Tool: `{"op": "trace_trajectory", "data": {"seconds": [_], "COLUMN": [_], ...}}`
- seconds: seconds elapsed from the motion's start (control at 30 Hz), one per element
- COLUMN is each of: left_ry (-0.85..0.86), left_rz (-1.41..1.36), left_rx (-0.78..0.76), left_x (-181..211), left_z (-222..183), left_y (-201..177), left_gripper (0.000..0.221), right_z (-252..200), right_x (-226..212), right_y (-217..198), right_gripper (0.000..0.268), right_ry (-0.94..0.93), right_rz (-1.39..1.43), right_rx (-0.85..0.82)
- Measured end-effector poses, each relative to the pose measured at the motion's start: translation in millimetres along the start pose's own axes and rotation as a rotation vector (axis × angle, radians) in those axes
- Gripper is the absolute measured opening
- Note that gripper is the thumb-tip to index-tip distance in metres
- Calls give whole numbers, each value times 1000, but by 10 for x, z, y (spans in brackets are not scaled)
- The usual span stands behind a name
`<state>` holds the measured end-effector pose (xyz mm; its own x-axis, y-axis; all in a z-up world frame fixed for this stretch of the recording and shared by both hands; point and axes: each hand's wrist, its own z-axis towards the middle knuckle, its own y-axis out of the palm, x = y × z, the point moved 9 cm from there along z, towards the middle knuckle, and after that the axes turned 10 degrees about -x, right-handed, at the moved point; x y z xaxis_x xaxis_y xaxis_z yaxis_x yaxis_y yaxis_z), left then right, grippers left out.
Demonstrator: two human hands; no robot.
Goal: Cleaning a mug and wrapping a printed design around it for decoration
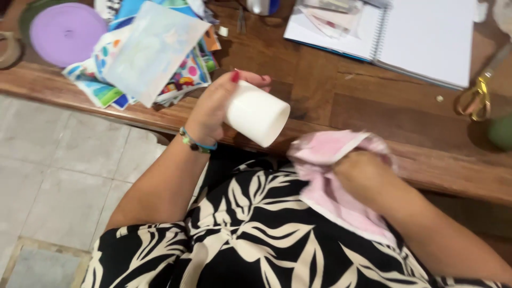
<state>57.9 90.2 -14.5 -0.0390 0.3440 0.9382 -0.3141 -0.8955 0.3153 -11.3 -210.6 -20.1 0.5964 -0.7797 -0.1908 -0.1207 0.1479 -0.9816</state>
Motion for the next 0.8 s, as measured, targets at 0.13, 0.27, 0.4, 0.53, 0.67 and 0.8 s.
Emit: {"op": "trace_trajectory", "data": {"seconds": [0.13,0.27,0.4,0.53,0.67,0.8], "left_ry": [184,231,257,273,246,174], "left_rz": [-590,-693,-690,-660,-598,-637], "left_rx": [-257,-302,-348,-363,-531,-523], "left_x": [291,342,340,458,439,358], "left_z": [-184,-189,-205,-216,-197,-185], "left_y": [81,123,226,411,632,775], "left_gripper": [52,63,62,62,64,62], "right_z": [-43,191,-91,-35,349,367], "right_x": [-181,-274,-270,-359,-864,-715], "right_y": [-423,-370,-990,-1064,-936,-668], "right_gripper": [22,31,27,23,32,49], "right_ry": [-52,129,104,-340,-557,-619], "right_rz": [284,218,547,844,508,458], "right_rx": [99,-209,19,321,204,393]}}
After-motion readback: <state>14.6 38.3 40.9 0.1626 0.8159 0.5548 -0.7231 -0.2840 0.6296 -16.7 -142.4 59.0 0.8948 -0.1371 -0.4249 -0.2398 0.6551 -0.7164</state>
